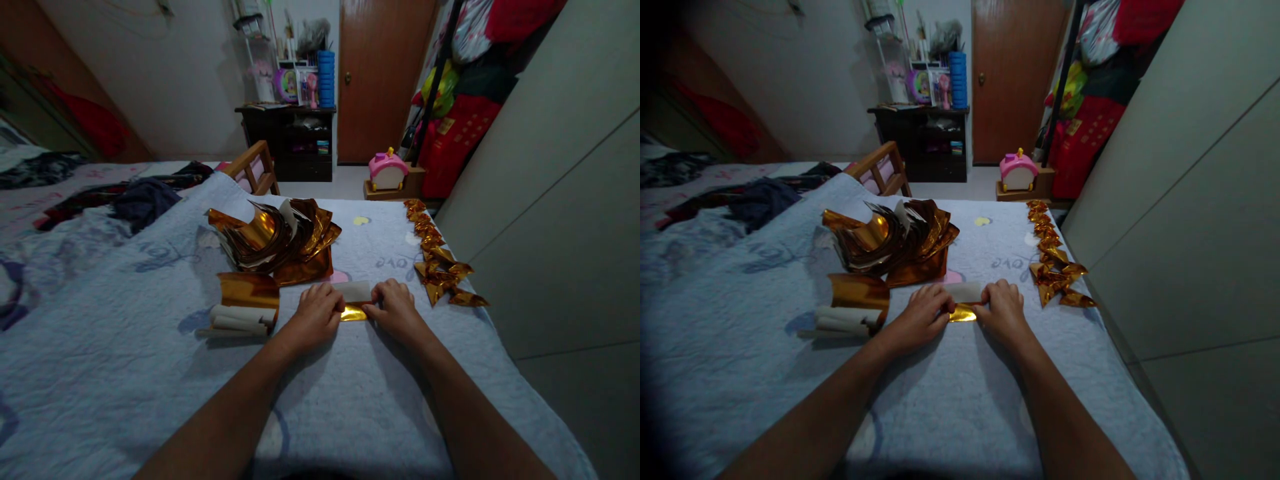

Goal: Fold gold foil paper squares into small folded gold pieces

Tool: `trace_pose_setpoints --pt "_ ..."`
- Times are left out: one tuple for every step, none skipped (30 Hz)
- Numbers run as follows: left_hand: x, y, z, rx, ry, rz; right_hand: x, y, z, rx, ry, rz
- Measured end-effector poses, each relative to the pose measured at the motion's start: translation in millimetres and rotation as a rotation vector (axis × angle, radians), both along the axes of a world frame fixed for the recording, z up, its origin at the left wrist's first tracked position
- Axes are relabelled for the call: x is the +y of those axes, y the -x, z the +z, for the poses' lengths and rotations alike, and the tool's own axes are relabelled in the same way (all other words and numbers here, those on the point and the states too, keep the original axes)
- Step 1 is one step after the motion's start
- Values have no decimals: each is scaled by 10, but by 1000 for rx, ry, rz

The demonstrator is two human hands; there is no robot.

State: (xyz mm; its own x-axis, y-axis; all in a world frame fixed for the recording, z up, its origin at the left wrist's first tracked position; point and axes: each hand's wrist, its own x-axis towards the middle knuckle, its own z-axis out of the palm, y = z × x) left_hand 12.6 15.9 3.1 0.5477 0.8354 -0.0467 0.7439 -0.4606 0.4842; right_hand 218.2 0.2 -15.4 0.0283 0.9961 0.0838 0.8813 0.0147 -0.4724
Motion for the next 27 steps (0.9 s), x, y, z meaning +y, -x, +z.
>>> trace_pose_setpoints --pt "-1 -1 8 -5 0 3 4 -6 11 42 1 8" --pt "-1 -1 13 -12 -1 4 8 -11 22 83 4 18" --pt "0 0 15 -20 -1 3 12 -15 30 121 12 29" --pt "2 1 13 -30 -4 3 16 -18 36 159 26 39" --pt "5 3 9 -42 -9 3 21 -21 37 201 44 53" --pt "8 4 3 -54 -15 3 25 -25 34 248 65 68" --pt "12 6 -5 -66 -21 4 30 -29 26 302 84 84" --pt "15 7 -12 -78 -27 6 35 -36 16 359 97 99" --pt "18 8 -18 -92 -31 8 39 -44 5 412 101 113" --pt "19 8 -22 -107 -33 10 44 -53 -5 455 98 122" --pt "21 7 -24 -124 -32 12 48 -64 -10 488 93 130" --pt "21 6 -25 -145 -30 13 52 -74 -8 515 91 138" --pt "20 3 -24 -171 -28 13 55 -83 2 541 94 145" --pt "18 0 -24 -205 -26 18 57 -88 22 574 101 148" --pt "16 -6 -25 -250 -23 31 57 -90 51 620 112 146" --pt "13 -14 -28 -306 -19 57 55 -86 87 679 117 134" --pt "9 -24 -35 -375 -9 97 51 -76 127 754 115 120" --pt "6 -35 -45 -454 9 153 45 -62 169 846 109 111" --pt "4 -49 -57 -538 38 216 38 -44 209 937 103 101" --pt "3 -63 -70 -623 79 280 29 -23 245 1017 109 96" --pt "4 -77 -80 -704 131 331 20 -2 273 1075 109 91" --pt "6 -91 -87 -782 193 362 11 19 293 1115 114 81" --pt "9 -104 -88 -854 262 370 3 38 304 1141 128 70" --pt "12 -114 -83 -914 332 357 -4 53 307 1154 141 60" --pt "16 -122 -72 -965 396 332 -9 65 302 1161 158 53" --pt "18 -128 -56 -1001 445 307 -12 73 292 1165 173 50" --pt "19 -132 -39 -1029 472 291 -14 78 278 1168 186 50"
